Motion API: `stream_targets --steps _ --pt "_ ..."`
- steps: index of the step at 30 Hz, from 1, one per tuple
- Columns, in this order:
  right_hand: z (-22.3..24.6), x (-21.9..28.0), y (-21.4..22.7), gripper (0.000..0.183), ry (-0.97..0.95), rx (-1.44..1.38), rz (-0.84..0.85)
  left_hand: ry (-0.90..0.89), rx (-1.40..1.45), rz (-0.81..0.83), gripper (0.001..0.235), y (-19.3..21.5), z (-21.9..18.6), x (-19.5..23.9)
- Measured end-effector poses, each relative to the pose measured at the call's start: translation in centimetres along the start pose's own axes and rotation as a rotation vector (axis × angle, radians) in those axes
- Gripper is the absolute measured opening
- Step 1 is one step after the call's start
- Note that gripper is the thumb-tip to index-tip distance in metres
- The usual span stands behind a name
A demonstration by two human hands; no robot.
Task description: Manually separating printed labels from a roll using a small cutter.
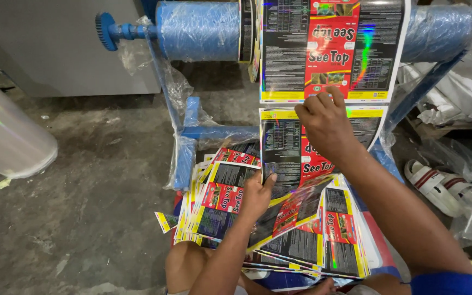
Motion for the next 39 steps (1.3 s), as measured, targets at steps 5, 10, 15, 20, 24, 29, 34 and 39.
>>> stream_targets --steps 5,10,15,20,24,29,34,39 --pt "-1.0 0.9 -0.1 0.022 -0.041 -0.045 0.000 0.058 -0.026 -0.008 0.026 -0.1 0.2 0.0" --pt "-0.5 0.9 -0.2 0.021 -0.052 -0.108 -0.043 0.037 -0.032 -0.023 0.023 -0.2 0.8 -0.1" --pt "-0.6 0.9 0.1 0.018 -0.031 -0.050 -0.018 0.009 -0.011 -0.023 0.022 -0.2 0.4 0.0" --pt "-1.9 2.3 0.0 0.014 -0.043 0.042 0.038 0.094 -0.126 -0.016 0.022 0.1 1.7 0.0" --pt "-3.5 4.0 -0.2 0.010 -0.068 0.121 0.097 -0.004 -0.039 -0.019 0.024 0.1 1.2 0.1" --pt "-5.5 5.9 0.0 0.013 -0.080 0.182 0.118 0.063 -0.007 -0.016 0.027 0.0 2.0 0.3" --pt "-7.8 7.9 -0.1 0.011 -0.113 0.256 0.174 0.087 -0.032 -0.030 0.028 0.0 1.7 0.5" --pt "-10.1 10.2 -0.8 0.006 -0.130 0.322 0.196 0.040 0.102 -0.015 0.029 -0.2 1.9 0.4"
Point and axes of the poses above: each hand's wrist, its own x-axis away from the middle knuckle, its own y-axis out of the back of the hand, z = x × y, the point moved 6 cm from there along -x, towards the middle knuckle, and after that the axes turned 6 degrees about z, right-handed, at the moved point
